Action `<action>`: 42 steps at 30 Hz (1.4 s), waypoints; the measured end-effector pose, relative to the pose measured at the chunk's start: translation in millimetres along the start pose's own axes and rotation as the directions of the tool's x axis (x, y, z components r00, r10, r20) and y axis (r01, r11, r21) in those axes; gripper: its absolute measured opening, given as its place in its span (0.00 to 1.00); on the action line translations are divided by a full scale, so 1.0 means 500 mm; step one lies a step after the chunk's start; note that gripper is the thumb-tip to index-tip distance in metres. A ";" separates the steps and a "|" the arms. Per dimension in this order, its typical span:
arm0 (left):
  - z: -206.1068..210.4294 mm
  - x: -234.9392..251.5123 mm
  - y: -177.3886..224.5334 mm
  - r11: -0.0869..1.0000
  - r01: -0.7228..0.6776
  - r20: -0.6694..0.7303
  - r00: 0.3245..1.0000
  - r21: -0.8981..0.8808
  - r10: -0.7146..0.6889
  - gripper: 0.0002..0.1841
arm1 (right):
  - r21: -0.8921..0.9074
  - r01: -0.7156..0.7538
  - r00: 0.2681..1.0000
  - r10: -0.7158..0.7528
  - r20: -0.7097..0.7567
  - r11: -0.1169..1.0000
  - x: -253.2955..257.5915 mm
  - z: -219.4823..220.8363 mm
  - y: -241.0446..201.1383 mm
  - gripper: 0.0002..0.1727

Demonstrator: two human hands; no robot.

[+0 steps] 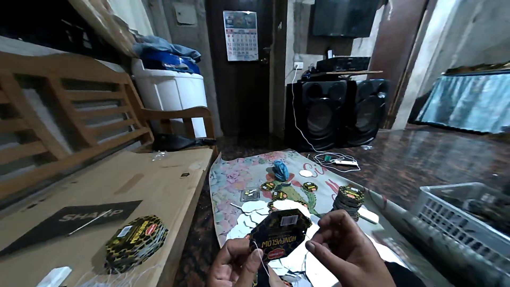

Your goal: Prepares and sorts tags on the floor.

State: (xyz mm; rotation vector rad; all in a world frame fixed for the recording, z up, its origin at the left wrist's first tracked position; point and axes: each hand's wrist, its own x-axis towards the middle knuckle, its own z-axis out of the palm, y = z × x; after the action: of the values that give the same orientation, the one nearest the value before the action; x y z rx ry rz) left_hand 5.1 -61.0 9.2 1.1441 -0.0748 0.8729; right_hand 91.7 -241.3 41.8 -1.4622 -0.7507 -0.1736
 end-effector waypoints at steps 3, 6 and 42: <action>-0.003 0.002 -0.003 0.999 -0.038 0.040 0.999 0.023 0.037 0.11 | -0.006 -0.007 1.000 0.007 -0.020 1.000 0.001 0.001 0.000 0.22; -0.004 0.002 -0.005 0.997 -0.066 0.059 0.996 0.037 0.064 0.12 | 0.003 -0.002 0.999 0.002 -0.033 1.000 0.000 0.002 0.000 0.22; 0.008 -0.011 -0.003 0.893 -0.235 0.497 0.868 0.383 0.016 0.06 | 0.064 0.123 0.859 -0.139 0.493 0.990 -0.014 -0.071 0.042 0.05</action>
State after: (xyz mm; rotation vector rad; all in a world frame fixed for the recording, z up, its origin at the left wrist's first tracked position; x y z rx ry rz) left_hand 4.1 -67.7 7.2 1.7850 -0.3902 0.7170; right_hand 110.0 -273.6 23.1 -1.4408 -1.2697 0.1212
